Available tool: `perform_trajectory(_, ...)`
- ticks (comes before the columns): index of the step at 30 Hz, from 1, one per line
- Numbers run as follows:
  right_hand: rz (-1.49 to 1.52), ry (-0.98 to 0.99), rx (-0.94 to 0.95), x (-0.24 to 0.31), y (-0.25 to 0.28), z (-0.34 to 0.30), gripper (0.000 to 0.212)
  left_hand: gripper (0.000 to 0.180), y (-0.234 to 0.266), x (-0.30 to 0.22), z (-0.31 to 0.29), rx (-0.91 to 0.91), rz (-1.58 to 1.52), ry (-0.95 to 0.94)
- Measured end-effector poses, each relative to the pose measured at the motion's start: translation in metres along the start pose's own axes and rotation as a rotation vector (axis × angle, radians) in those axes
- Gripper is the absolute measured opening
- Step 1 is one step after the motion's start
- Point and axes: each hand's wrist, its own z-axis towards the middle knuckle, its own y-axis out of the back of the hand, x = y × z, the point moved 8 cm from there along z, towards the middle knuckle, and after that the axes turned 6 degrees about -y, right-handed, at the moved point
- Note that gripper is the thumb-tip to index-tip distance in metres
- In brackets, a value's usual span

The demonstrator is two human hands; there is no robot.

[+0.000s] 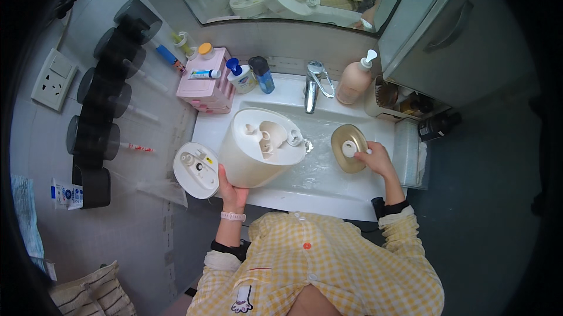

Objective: The person assembles a small white and gold appliance at a bathroom sink. They place internal components into the base, attach the lid, wipe the exterior with a cloth, and plug the power cord into a wall outlet.

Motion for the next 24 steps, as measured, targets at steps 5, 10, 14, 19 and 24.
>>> perform_trajectory(5,0.051,0.154,-0.001,0.035,0.046,-0.028,0.034,0.059,-0.003,0.012,0.002,0.033,0.031,0.049)
perform_trajectory(10,0.153,0.235,0.018,0.063,0.058,-0.028,0.030,0.059,-0.007,0.021,0.000,0.046,0.007,0.100)
perform_trajectory(14,-0.380,0.136,-0.127,0.062,0.050,-0.018,0.030,0.059,-0.007,0.021,-0.002,0.027,0.021,0.096)
perform_trajectory(19,-0.300,0.096,-0.140,0.041,0.049,-0.020,0.032,0.061,-0.004,0.018,-0.009,0.042,0.013,0.093)
perform_trajectory(24,-0.237,-0.031,-0.424,-0.021,0.077,-0.037,0.036,0.061,0.003,0.019,-0.012,0.008,-0.021,0.113)
